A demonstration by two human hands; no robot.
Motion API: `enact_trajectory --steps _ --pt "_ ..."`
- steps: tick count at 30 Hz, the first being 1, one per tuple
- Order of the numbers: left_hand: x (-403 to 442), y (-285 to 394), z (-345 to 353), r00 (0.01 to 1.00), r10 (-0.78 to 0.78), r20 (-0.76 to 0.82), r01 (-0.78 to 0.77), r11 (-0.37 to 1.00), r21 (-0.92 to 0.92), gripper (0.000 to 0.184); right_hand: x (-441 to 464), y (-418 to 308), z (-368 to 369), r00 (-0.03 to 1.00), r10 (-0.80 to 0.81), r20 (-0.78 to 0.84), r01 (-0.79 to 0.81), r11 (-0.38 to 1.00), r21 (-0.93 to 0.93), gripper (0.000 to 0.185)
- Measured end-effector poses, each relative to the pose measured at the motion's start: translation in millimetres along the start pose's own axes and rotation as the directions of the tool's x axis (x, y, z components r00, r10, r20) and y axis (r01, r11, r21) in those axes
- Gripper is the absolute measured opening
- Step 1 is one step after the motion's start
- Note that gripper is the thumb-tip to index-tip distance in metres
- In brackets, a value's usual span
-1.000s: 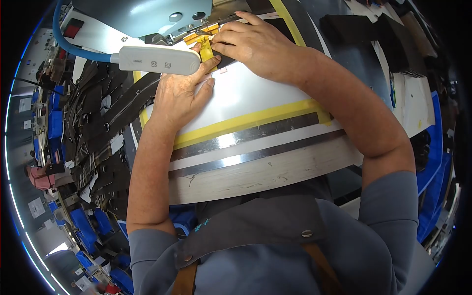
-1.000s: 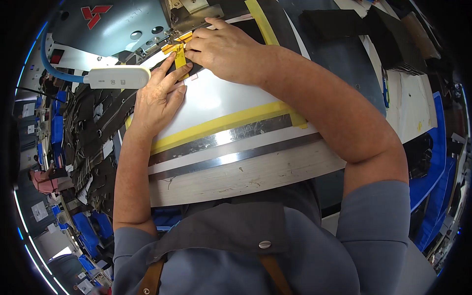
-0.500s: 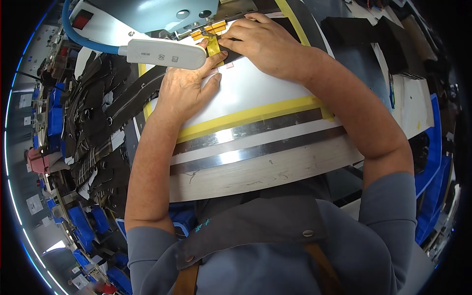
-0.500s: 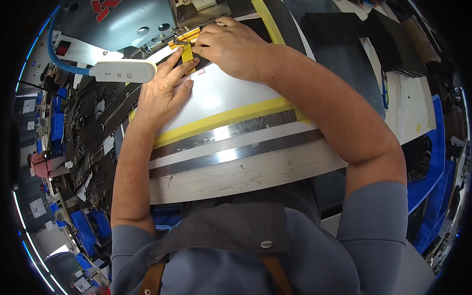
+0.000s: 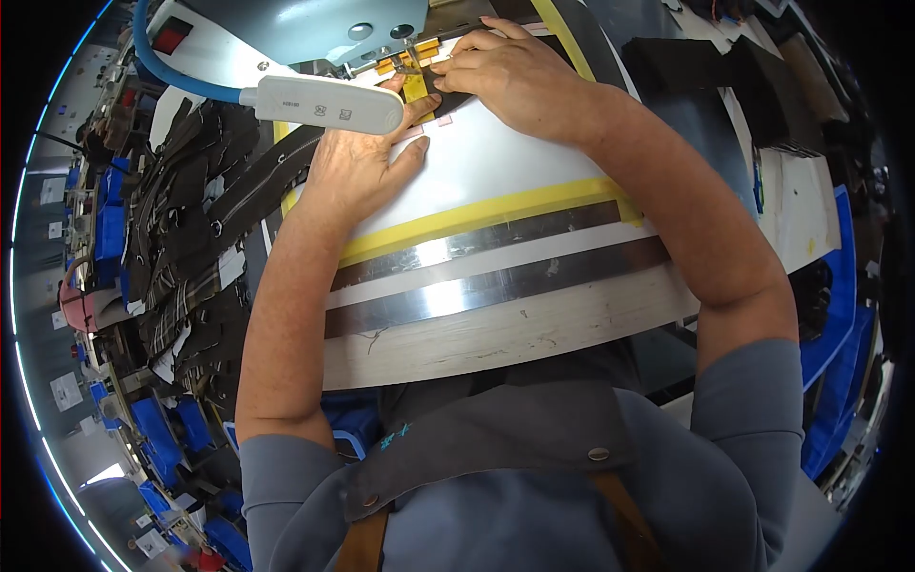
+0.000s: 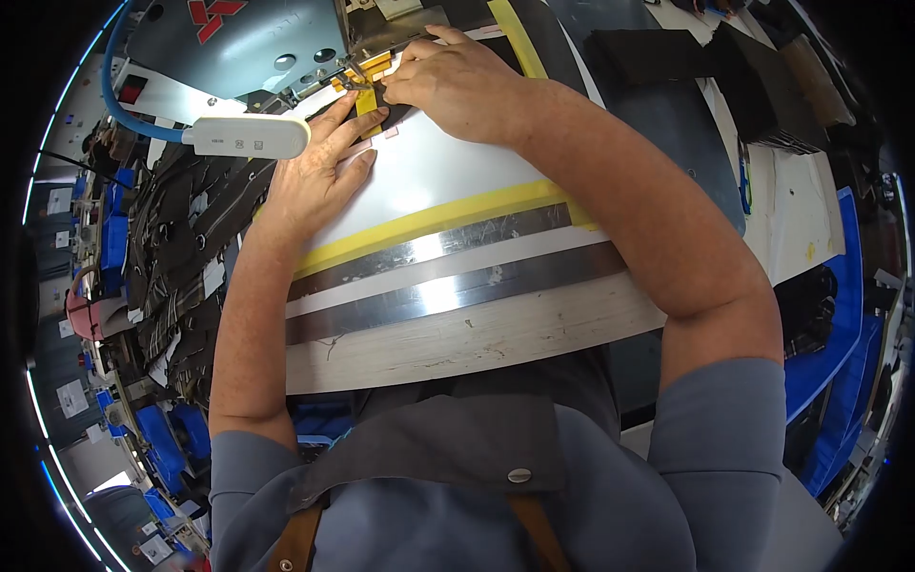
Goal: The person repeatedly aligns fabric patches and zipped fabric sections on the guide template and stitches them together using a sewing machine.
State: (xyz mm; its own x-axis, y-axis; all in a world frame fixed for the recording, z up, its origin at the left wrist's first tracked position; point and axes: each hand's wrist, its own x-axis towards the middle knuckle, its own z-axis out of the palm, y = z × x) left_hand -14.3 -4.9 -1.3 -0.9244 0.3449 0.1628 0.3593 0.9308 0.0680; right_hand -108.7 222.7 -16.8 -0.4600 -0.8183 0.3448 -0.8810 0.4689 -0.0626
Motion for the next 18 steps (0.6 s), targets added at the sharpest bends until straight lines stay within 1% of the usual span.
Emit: enact_trajectory --steps 2,3,5,6,8,9,10,12,13,14,15,17,18 --pt "2.8 -0.9 -2.6 1.000 -0.019 0.020 0.019 1.000 -0.011 0.045 3.4 3.1 6.7 0.985 -0.044 -0.167 0.034 0.998 -0.059 0.030" --pt "4.7 -1.4 -3.6 0.998 -0.036 0.044 0.037 0.999 -0.025 0.046 3.2 5.8 8.9 0.984 -0.045 -0.170 0.035 0.997 -0.061 0.030" --pt "7.5 -5.5 -1.0 0.998 -0.044 0.050 0.046 0.998 -0.035 0.046 6.2 5.0 5.6 0.998 0.052 -0.038 -0.053 0.998 -0.044 0.036" --pt "8.2 -8.2 -0.2 0.997 -0.053 0.056 0.055 0.997 -0.046 0.046 9.0 5.1 3.8 0.998 0.049 -0.040 -0.051 0.998 -0.047 0.036" --pt "5.7 -13.4 0.0 0.998 -0.030 0.062 0.032 0.999 -0.024 0.048 13.8 5.6 3.3 0.996 0.083 0.025 -0.081 0.994 -0.068 0.037" --pt "5.7 -16.1 -0.2 0.998 -0.005 0.069 0.006 1.000 -0.004 0.051 15.7 6.4 3.0 0.996 0.084 0.025 -0.082 0.994 -0.071 0.037" --pt "5.7 -19.0 -0.5 0.998 -0.005 0.068 0.005 1.000 -0.005 0.051 17.5 7.4 3.5 0.995 0.093 0.037 -0.090 0.993 -0.078 0.038" --pt "6.3 -25.4 -1.1 0.997 0.050 0.062 -0.053 0.998 0.040 0.051 20.7 10.7 7.1 0.994 0.102 0.049 -0.098 0.992 -0.084 0.038" --pt "7.1 -26.9 -3.5 0.997 0.048 0.062 -0.051 0.998 0.041 0.051 22.9 12.2 11.4 0.995 0.095 -0.016 -0.096 0.990 -0.107 0.039" --pt "8.5 -27.9 -7.6 0.995 0.033 0.099 -0.030 0.999 -0.029 0.053 24.6 13.9 15.1 0.993 0.084 -0.081 -0.095 0.987 -0.131 0.041" --pt "9.4 -29.4 -10.0 0.991 0.021 0.135 -0.007 0.995 -0.097 0.055 25.7 16.1 18.0 0.993 0.082 -0.081 -0.092 0.987 -0.130 0.041" --pt "11.6 -34.3 -8.4 0.989 0.005 0.147 0.008 0.996 -0.088 0.056 29.6 17.7 16.9 0.989 0.139 -0.044 -0.142 0.985 -0.093 0.042" --pt "13.5 -38.4 -6.2 0.987 -0.008 0.161 0.021 0.997 -0.078 0.056 32.2 18.7 17.1 0.990 0.137 -0.046 -0.140 0.986 -0.093 0.042"
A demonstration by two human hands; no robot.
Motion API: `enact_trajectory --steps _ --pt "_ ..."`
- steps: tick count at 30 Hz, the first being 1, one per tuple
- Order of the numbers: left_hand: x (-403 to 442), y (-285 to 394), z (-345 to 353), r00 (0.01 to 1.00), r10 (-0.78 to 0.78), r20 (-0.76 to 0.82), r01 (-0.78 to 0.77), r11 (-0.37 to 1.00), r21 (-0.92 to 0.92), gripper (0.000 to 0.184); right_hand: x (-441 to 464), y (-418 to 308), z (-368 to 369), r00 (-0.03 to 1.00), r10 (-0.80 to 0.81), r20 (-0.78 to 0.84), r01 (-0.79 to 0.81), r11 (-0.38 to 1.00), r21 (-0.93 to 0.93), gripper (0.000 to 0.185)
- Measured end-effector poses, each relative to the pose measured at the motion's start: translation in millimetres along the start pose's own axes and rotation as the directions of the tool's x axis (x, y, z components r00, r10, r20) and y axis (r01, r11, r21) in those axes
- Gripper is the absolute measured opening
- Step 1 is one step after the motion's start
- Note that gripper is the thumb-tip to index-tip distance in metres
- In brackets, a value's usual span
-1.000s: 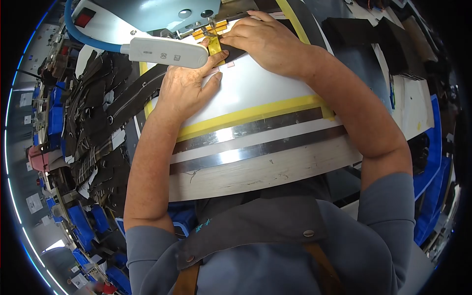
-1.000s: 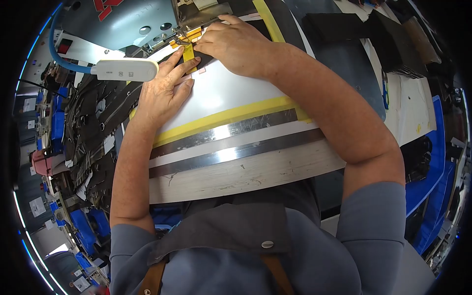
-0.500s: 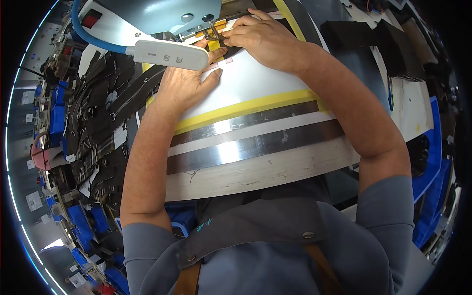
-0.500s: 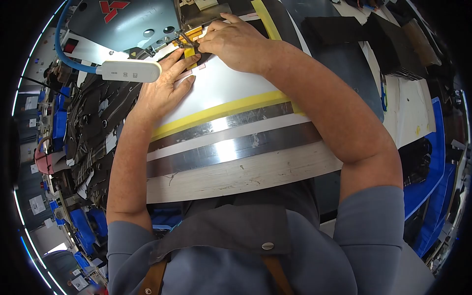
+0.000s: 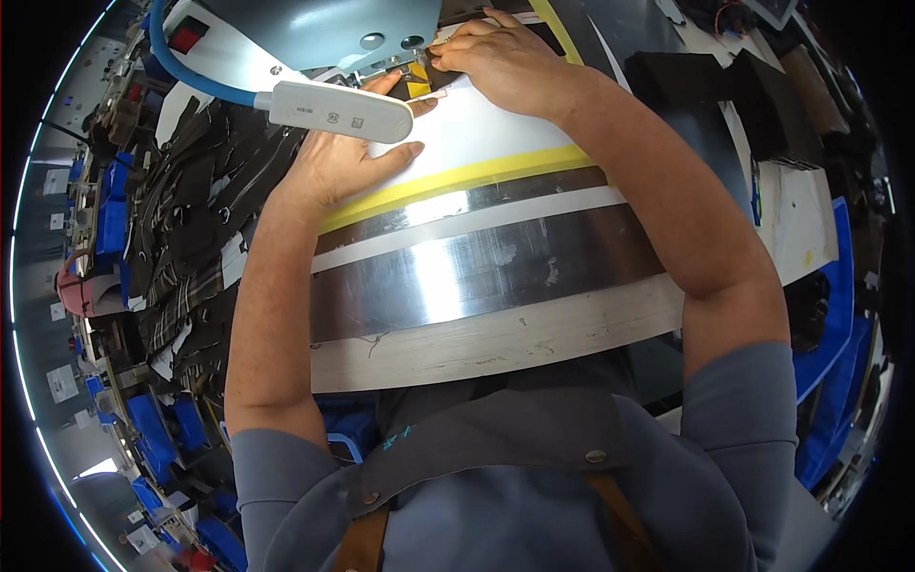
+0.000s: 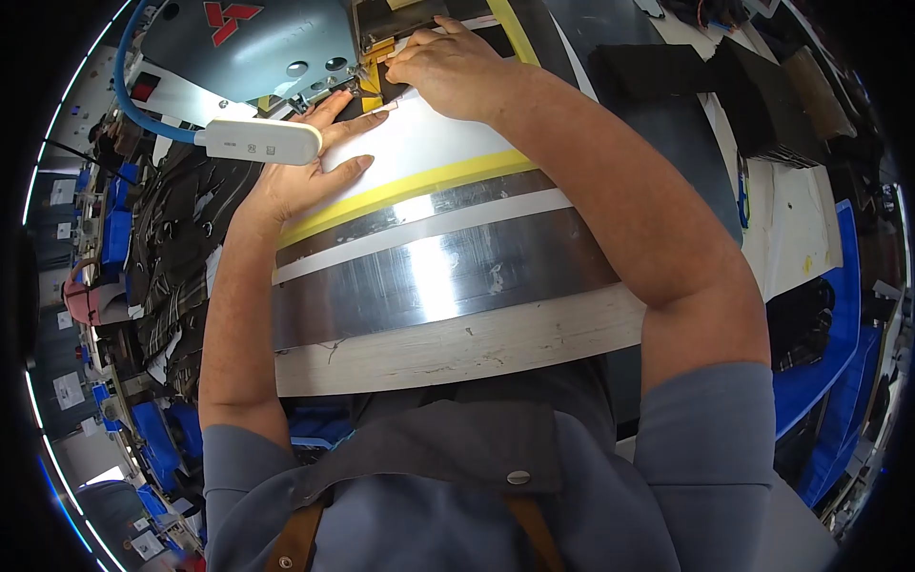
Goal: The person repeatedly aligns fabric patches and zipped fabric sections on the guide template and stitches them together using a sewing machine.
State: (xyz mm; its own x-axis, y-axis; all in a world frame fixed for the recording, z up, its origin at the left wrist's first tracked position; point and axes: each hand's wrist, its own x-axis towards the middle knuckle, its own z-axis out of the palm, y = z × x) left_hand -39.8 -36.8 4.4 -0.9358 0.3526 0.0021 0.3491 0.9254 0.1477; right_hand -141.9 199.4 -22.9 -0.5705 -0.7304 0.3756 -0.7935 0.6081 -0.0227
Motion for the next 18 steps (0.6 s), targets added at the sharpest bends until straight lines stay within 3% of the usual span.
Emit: enact_trajectory --steps 1,3,5,8,9,10,13,14,16,17,18 --pt "4.3 -2.7 1.5 0.993 -0.108 0.051 0.108 0.994 -0.002 0.055 3.3 0.0 0.6 1.000 0.007 0.010 -0.007 1.000 0.006 0.043" --pt "5.1 -7.4 3.0 0.991 -0.113 0.069 0.114 0.993 -0.014 0.055 5.5 0.4 0.8 1.000 0.013 0.020 -0.013 1.000 0.011 0.043" --pt "4.5 -8.6 4.8 0.996 -0.089 0.027 0.090 0.995 -0.049 0.052 8.0 -2.4 -9.2 0.987 0.046 0.151 -0.044 0.999 -0.020 0.044" --pt "-4.6 1.3 -1.8 0.999 -0.032 -0.041 0.028 0.995 -0.094 0.051 4.9 0.1 2.4 1.000 0.014 0.002 -0.014 1.000 0.011 0.043" --pt "-7.4 -0.7 -0.3 0.989 0.025 -0.148 -0.034 0.998 -0.057 0.045 3.4 3.9 3.8 0.998 0.030 0.059 -0.031 0.999 0.013 0.044" --pt "-10.2 -3.3 -0.1 0.989 0.023 -0.148 -0.031 0.998 -0.054 0.045 4.6 3.7 2.9 0.998 0.028 0.056 -0.029 0.999 0.016 0.044" --pt "-12.1 -11.5 -5.2 0.884 -0.045 -0.465 0.053 0.999 0.003 0.029 4.6 0.9 -1.2 0.997 0.013 0.081 -0.008 0.998 -0.070 0.048" --pt "-14.3 -11.8 -9.8 0.884 -0.045 -0.466 0.053 0.999 0.004 0.029 2.1 -2.2 -2.9 0.997 0.012 0.080 -0.007 0.997 -0.071 0.048" --pt "-19.1 -11.8 -22.4 0.842 -0.353 -0.407 0.259 0.928 -0.269 0.029 -2.4 -7.7 -4.3 0.990 0.078 0.121 -0.063 0.990 -0.123 0.048" --pt "-20.2 -25.9 -19.5 0.843 -0.401 -0.358 0.358 0.916 -0.183 0.040 -5.8 -6.1 1.7 0.990 0.077 0.119 -0.062 0.990 -0.123 0.048" --pt "-20.4 -31.8 -19.1 0.842 -0.401 -0.360 0.358 0.916 -0.182 0.040 -11.0 -2.8 10.7 0.997 0.045 0.055 -0.038 0.993 -0.116 0.048"
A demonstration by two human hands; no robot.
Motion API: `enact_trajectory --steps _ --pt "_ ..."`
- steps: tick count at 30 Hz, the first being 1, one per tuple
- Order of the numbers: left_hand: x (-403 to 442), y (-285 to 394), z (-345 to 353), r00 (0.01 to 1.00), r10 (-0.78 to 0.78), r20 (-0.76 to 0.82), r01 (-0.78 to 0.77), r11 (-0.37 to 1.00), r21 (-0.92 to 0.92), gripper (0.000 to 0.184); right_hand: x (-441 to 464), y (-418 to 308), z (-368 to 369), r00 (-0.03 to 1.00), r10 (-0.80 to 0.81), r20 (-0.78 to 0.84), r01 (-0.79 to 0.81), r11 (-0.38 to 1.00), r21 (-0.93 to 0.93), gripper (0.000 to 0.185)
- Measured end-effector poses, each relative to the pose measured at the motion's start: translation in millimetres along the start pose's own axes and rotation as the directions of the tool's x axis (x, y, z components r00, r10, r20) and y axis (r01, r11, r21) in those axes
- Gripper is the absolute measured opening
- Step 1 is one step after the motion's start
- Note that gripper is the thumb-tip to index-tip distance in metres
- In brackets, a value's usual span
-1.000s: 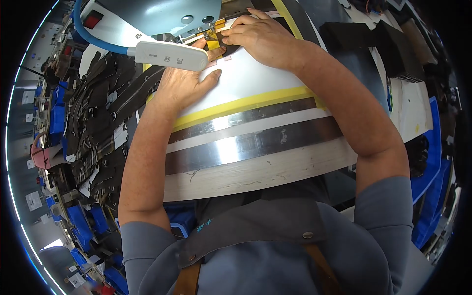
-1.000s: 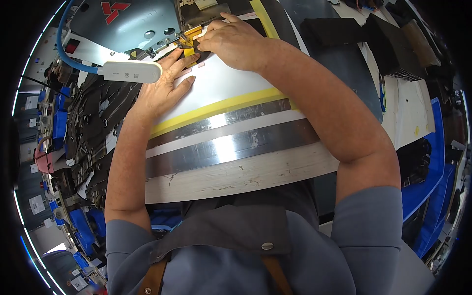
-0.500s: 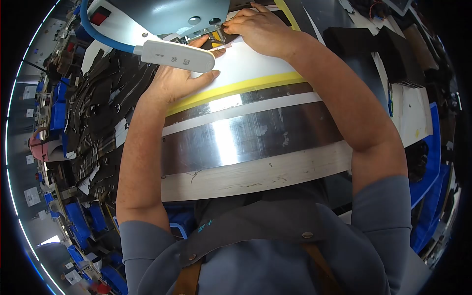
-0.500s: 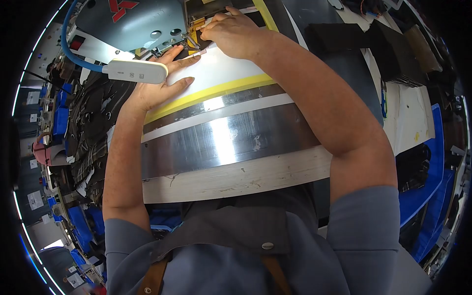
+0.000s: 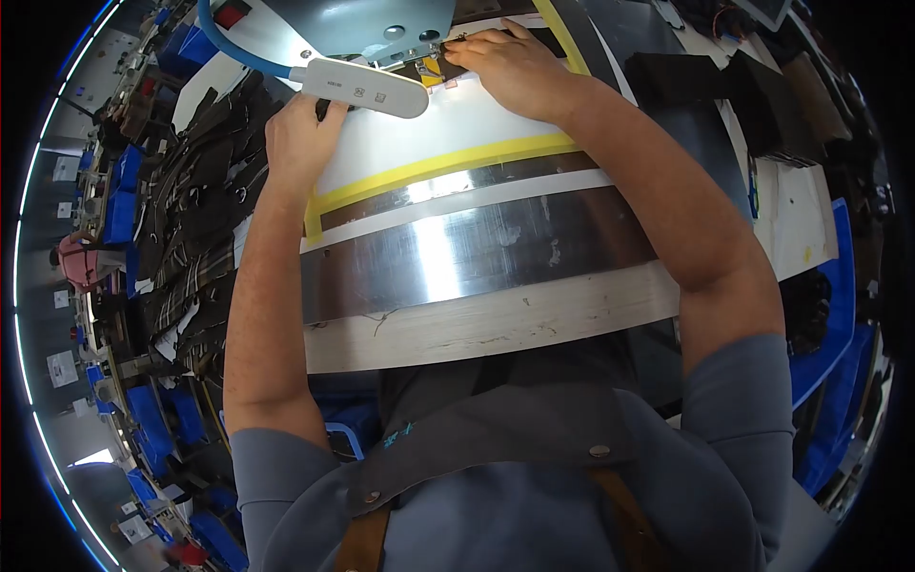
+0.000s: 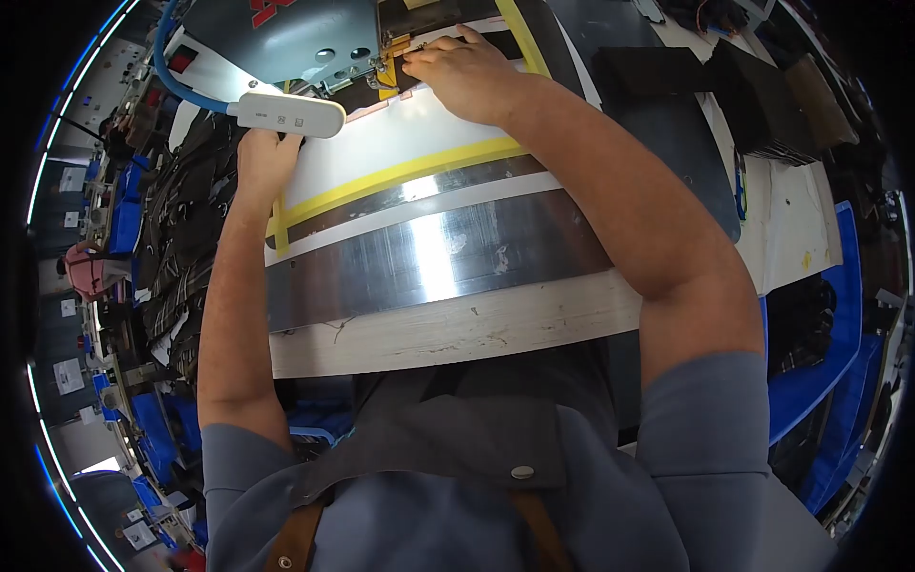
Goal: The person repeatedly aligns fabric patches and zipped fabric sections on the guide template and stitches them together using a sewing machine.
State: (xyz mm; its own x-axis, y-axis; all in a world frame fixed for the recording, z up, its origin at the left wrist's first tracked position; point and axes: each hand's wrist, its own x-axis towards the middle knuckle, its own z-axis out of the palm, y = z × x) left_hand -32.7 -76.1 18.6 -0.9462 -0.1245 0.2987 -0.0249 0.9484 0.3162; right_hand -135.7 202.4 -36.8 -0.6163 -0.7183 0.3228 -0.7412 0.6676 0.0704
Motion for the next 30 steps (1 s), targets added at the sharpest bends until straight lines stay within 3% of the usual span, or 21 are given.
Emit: enact_trajectory --steps 2,3,6,14,17,20,21,22,24,25,26,28,30 --pt "4.4 -10.2 1.5 0.981 -0.157 0.117 0.137 0.976 0.168 0.052 -4.8 0.8 2.8 0.997 -0.025 -0.070 0.025 1.000 0.003 0.048" --pt "7.3 -18.5 4.3 0.960 -0.209 0.184 0.181 0.971 0.159 0.061 -7.3 0.7 4.8 0.998 -0.015 -0.062 0.013 0.999 -0.030 0.048" --pt "-0.2 -17.3 -4.3 0.977 -0.093 0.193 0.063 0.986 0.153 0.063 -19.3 -5.9 -4.1 0.998 -0.018 -0.059 0.016 0.999 -0.040 0.047" --pt "-8.0 -18.6 -29.3 0.919 -0.089 0.383 0.027 0.986 0.163 0.077 -55.3 -20.2 -33.7 0.986 -0.142 -0.086 0.153 0.979 0.134 0.038" --pt "-9.0 -29.2 -33.7 0.869 -0.113 0.481 0.220 0.960 -0.173 0.074 -59.1 -20.4 -34.4 0.978 -0.167 -0.128 0.186 0.970 0.154 0.034" --pt "-8.9 -28.2 -43.2 0.891 0.007 0.454 0.157 0.934 -0.322 0.064 -59.8 -20.0 -33.2 0.977 -0.156 -0.144 0.185 0.960 0.210 0.033" --pt "-9.2 -27.2 -50.0 0.872 0.031 0.489 0.141 0.940 -0.310 0.050 -59.1 -19.8 -33.1 0.981 -0.136 -0.137 0.167 0.953 0.252 0.033" --pt "-8.3 -24.0 -60.3 0.873 0.027 0.487 0.143 0.941 -0.308 0.050 -59.3 -19.5 -34.7 0.980 -0.140 -0.139 0.172 0.952 0.253 0.033" --pt "-5.7 -17.5 -82.8 0.736 0.031 0.676 0.172 0.958 -0.231 0.041 -60.9 -18.9 -38.8 0.979 -0.174 -0.108 0.198 0.940 0.279 0.032" --pt "-10.1 -11.6 -97.5 0.722 0.083 0.687 0.157 0.947 -0.280 0.037 -61.5 -19.7 -37.2 0.967 -0.201 -0.159 0.238 0.933 0.268 0.029" --pt "-14.8 -6.6 -113.8 0.722 0.079 0.687 0.159 0.948 -0.277 0.037 -61.1 -22.2 -39.1 0.966 -0.202 -0.161 0.240 0.932 0.271 0.029" --pt "-28.8 -0.9 -145.5 0.764 0.154 0.626 0.273 0.802 -0.531 0.034 -61.6 -31.9 -51.0 0.946 -0.267 -0.185 0.319 0.870 0.377 0.026" --pt "-49.6 1.9 -168.4 0.916 0.023 0.400 0.281 0.675 -0.682 0.032 -61.7 -51.1 -72.8 0.949 -0.267 -0.168 0.315 0.826 0.467 0.027"
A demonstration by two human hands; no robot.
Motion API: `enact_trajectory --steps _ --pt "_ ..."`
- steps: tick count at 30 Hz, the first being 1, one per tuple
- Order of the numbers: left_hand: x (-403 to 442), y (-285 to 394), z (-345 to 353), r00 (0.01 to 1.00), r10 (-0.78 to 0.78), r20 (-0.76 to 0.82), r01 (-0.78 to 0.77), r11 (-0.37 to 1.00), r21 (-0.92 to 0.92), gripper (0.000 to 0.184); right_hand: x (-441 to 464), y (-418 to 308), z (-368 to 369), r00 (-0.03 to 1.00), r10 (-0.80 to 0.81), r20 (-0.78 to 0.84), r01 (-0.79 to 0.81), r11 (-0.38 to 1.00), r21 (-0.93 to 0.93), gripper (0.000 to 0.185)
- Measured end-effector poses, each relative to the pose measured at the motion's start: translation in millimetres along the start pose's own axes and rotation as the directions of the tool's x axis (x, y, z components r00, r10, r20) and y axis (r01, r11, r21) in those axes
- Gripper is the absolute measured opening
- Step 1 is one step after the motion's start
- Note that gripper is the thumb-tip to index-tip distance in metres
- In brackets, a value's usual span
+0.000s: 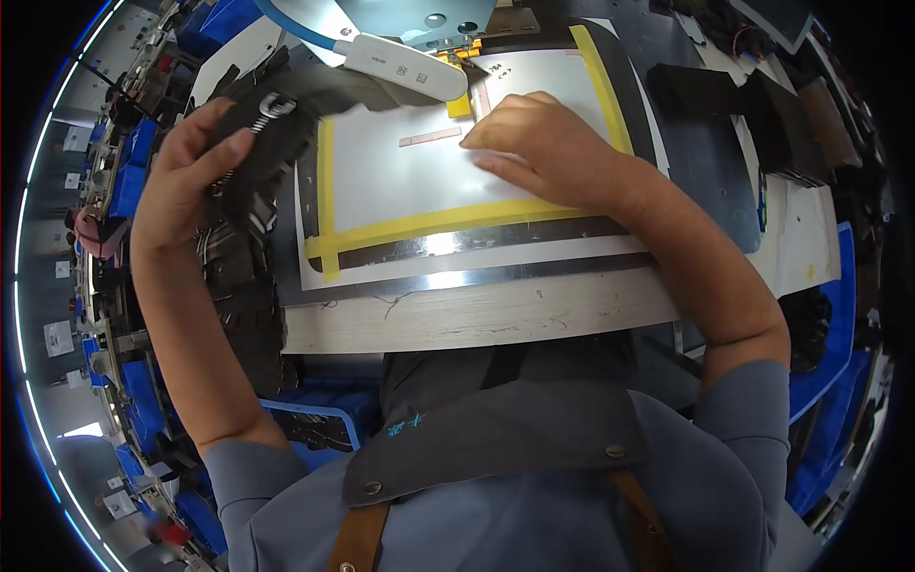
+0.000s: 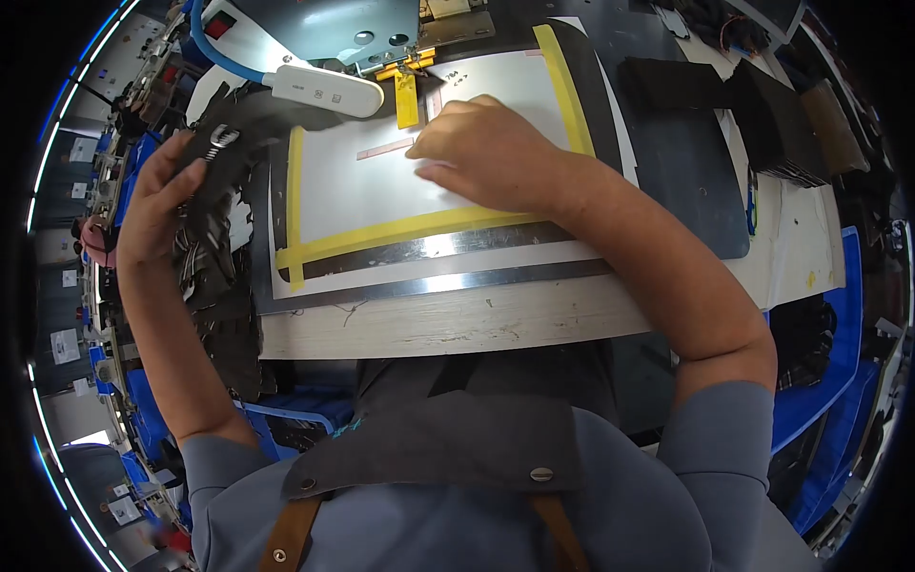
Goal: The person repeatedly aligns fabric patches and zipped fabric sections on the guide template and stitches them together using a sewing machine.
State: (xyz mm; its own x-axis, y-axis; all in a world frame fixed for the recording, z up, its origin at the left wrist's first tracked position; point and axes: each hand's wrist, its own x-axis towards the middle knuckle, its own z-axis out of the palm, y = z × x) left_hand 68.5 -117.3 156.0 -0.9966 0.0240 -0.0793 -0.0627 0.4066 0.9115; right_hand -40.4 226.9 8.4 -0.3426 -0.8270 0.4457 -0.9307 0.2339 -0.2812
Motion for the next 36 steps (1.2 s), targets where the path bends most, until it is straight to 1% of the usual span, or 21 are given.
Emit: enact_trajectory --steps 3,4,6,8,9,10,13,14,16,17,18,19,20,21,23,24,26,29,30,31,36 --pt "-39.8 8.4 -28.7 0.906 0.041 -0.420 -0.147 0.964 -0.221 0.031 9.8 -35.6 2.1 0.982 0.072 0.174 -0.148 0.868 0.475 0.051" --pt "-51.1 3.6 -48.3 0.926 0.048 -0.375 -0.222 0.871 -0.438 0.029 12.5 -45.7 6.5 0.979 0.063 0.196 -0.169 0.792 0.586 0.062" --pt "-64.0 1.1 -57.1 0.747 -0.100 -0.658 -0.361 0.770 -0.526 0.025 18.4 -62.1 14.7 0.972 0.024 0.235 -0.185 0.696 0.694 0.061" --pt "-64.6 -6.0 -41.3 0.659 -0.128 -0.741 -0.440 0.733 -0.518 0.024 26.6 -77.0 21.5 0.948 0.010 0.318 -0.312 0.234 0.921 0.090" --pt "-64.8 -13.4 -35.6 0.565 -0.157 -0.810 -0.521 0.693 -0.498 0.023 28.4 -71.5 6.7 0.910 -0.059 0.411 -0.390 0.217 0.895 0.086" --pt "-64.1 -27.9 -35.1 0.596 -0.170 -0.784 -0.535 0.644 -0.547 0.021 30.6 -73.2 18.0 0.919 0.008 0.395 -0.393 0.109 0.913 0.077" --pt "-51.9 -85.5 -22.7 0.647 -0.243 -0.722 -0.419 0.679 -0.603 0.022 37.2 -61.6 23.5 0.820 0.325 0.470 -0.514 0.058 0.856 0.036" --pt "-48.8 -108.6 -18.4 0.666 -0.227 -0.711 -0.371 0.726 -0.579 0.022 36.0 -55.1 26.3 0.779 0.424 0.462 -0.560 0.142 0.816 0.029" --pt "-43.2 -129.7 0.3 0.512 -0.479 -0.713 -0.248 0.712 -0.657 0.028 28.7 -40.0 30.1 0.756 0.465 0.460 -0.640 0.382 0.666 0.030" --pt "-40.4 -128.6 14.0 0.433 -0.492 -0.756 -0.188 0.771 -0.609 0.046 28.5 -38.7 27.6 0.755 0.467 0.460 -0.642 0.382 0.665 0.030" --pt "-35.9 -127.9 29.6 0.435 -0.493 -0.753 -0.183 0.770 -0.611 0.046 28.6 -38.6 23.9 0.815 0.443 0.373 -0.579 0.605 0.547 0.030" --pt "-26.9 -116.7 55.0 0.283 -0.262 -0.923 -0.195 0.926 -0.323 0.059 27.8 -38.4 21.7 0.870 0.395 0.294 -0.486 0.784 0.385 0.031" --pt "-21.3 -110.5 74.3 0.132 0.015 -0.991 -0.156 0.988 -0.006 0.073 26.8 -38.9 22.2 0.866 0.404 0.295 -0.495 0.780 0.383 0.031" --pt "-23.7 -111.5 84.4 0.219 0.597 -0.772 0.140 0.764 0.630 0.088 26.9 -40.3 23.0 0.856 0.428 0.291 -0.516 0.745 0.422 0.031" --pt "-11.1 -79.5 122.2 0.373 0.823 -0.428 -0.247 0.533 0.809 0.070 27.9 -40.0 20.7 0.841 0.460 0.284 -0.540 0.707 0.456 0.031" --pt "-14.7 -61.3 132.4 0.692 0.686 -0.225 -0.184 0.469 0.864 0.047 27.9 -40.0 18.1 0.830 0.432 0.352 -0.558 0.627 0.544 0.031" --pt "9.7 -67.9 152.8 0.908 0.409 -0.090 -0.284 0.760 0.584 0.037 23.2 -34.4 20.6 0.818 0.398 0.416 -0.575 0.533 0.621 0.032" --pt "38.4 -82.4 147.1 0.967 0.253 -0.008 -0.218 0.848 0.483 0.033 12.9 -17.4 23.5 0.930 0.253 0.268 -0.362 0.487 0.795 0.032" --pt "45.2 -87.4 144.7 0.987 0.162 0.002 -0.147 0.887 0.437 0.033 9.0 -12.1 17.5 0.906 0.332 0.264 -0.421 0.626 0.657 0.031" --pt "53.2 -98.3 146.2 0.949 0.308 -0.067 -0.252 0.869 0.426 0.029 7.6 -10.3 10.3 0.879 0.407 0.249 -0.476 0.730 0.490 0.031" --pt "84.9 -110.1 136.9 0.943 0.303 -0.136 -0.161 0.776 0.610 0.029 2.9 12.7 9.9 0.867 0.492 0.077 -0.482 0.791 0.378 0.025"
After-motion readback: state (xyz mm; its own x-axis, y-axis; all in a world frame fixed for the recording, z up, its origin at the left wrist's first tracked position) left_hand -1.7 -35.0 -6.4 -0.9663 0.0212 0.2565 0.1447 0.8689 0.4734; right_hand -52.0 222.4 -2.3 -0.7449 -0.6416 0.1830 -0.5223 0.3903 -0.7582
